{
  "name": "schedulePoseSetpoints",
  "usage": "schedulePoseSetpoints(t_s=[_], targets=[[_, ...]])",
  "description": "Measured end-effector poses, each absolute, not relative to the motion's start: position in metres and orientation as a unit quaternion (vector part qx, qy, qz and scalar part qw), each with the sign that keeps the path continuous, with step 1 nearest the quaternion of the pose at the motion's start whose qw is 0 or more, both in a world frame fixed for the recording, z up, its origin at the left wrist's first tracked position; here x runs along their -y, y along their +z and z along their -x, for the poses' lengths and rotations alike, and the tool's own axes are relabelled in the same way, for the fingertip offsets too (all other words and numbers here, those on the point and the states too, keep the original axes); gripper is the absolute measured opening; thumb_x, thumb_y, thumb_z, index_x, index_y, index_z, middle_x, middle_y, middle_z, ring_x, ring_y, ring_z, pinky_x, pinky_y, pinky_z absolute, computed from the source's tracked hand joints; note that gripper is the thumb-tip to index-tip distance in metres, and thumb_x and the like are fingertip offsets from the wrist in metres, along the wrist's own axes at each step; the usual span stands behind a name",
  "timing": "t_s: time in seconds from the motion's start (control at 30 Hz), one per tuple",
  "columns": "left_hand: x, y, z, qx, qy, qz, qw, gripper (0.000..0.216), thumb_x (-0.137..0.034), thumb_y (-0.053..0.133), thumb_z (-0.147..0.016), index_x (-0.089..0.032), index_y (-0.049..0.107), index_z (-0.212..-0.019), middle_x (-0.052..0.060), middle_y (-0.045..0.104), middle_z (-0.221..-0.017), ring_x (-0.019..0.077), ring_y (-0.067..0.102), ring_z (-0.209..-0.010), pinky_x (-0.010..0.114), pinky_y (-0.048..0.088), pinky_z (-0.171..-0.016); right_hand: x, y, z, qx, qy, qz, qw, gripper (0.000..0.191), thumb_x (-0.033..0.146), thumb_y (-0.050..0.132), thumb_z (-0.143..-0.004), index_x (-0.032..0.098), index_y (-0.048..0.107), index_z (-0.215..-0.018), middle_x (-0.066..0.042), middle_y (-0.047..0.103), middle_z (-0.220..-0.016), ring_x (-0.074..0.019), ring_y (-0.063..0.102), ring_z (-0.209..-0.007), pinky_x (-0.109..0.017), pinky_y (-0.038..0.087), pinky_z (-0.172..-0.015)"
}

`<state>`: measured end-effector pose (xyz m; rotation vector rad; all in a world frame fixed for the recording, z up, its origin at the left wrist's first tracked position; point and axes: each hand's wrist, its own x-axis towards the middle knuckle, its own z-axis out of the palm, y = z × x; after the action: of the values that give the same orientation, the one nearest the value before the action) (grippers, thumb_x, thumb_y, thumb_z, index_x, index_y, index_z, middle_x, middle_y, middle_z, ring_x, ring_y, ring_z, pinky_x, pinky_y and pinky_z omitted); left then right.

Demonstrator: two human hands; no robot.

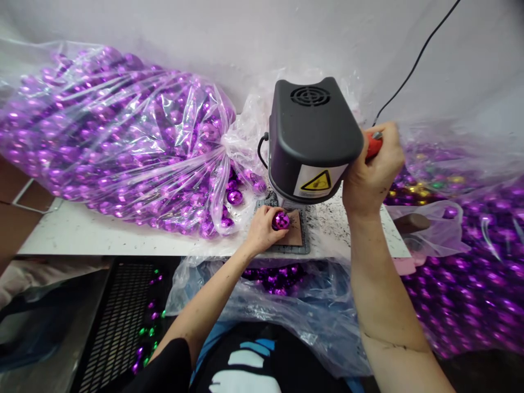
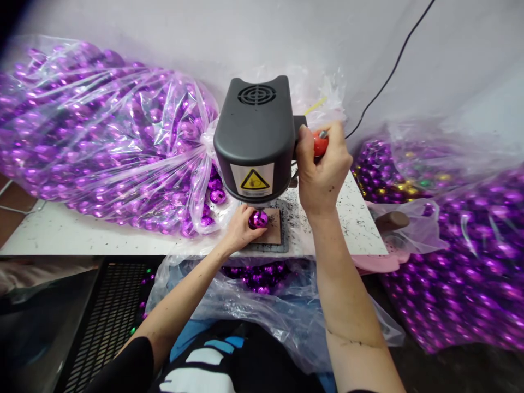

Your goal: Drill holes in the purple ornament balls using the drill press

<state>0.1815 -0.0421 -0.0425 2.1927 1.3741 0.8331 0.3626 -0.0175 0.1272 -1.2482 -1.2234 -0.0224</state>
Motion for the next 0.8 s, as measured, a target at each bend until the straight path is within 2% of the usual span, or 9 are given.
schedulePoseSetpoints(t_s=[0.2, 0.37, 0.6, 0.8], targets=[[0.037, -0.043, -0.192, -0.517, 0.268, -0.783, 0.219, 0.038, -0.027, 0.083, -0.069, -0.022, 0.065, -0.102, 0.004, 0.057, -0.102, 0.0267, 0.057, -0.102, 0.041, 0.048, -0.09, 0.018, 0.127, -0.363, 0.539, -0.025, 0.551, 0.636, 0.037, 0.054, 0.049, -0.092, 0.021, 0.043, -0.076, 0.005, 0.042, -0.064, -0.0076, 0.035, -0.061, -0.025, 0.031, -0.059], [0.046, -0.051, -0.196, -0.499, 0.291, -0.785, 0.223, 0.036, -0.025, 0.076, -0.077, -0.022, 0.061, -0.11, 0.006, 0.061, -0.113, 0.027, 0.056, -0.112, 0.044, 0.042, -0.102, 0.018, 0.126, -0.364, 0.536, -0.017, 0.543, 0.646, 0.031, 0.046, 0.053, -0.092, 0.02, 0.044, -0.077, 0.004, 0.045, -0.067, -0.0074, 0.037, -0.062, -0.024, 0.031, -0.06], [0.046, -0.058, -0.195, -0.486, 0.318, -0.783, 0.222, 0.052, -0.049, 0.077, -0.082, -0.024, 0.056, -0.123, 0.007, 0.065, -0.113, 0.0287, 0.056, -0.118, 0.051, 0.031, -0.116, 0.017, 0.124, -0.362, 0.527, -0.031, 0.546, 0.65, 0.03, 0.043, 0.054, -0.092, 0.021, 0.042, -0.077, 0.005, 0.044, -0.068, -0.0069, 0.039, -0.063, -0.024, 0.033, -0.062], [0.047, -0.064, -0.201, -0.504, 0.345, -0.767, 0.199, 0.04, -0.039, 0.075, -0.083, -0.023, 0.058, -0.115, 0.007, 0.066, -0.11, 0.0282, 0.057, -0.114, 0.052, 0.034, -0.114, 0.022, 0.124, -0.362, 0.543, -0.065, 0.539, 0.64, 0.039, 0.053, 0.047, -0.097, 0.019, 0.05, -0.079, 0.003, 0.05, -0.071, -0.007, 0.045, -0.066, -0.024, 0.038, -0.063]])
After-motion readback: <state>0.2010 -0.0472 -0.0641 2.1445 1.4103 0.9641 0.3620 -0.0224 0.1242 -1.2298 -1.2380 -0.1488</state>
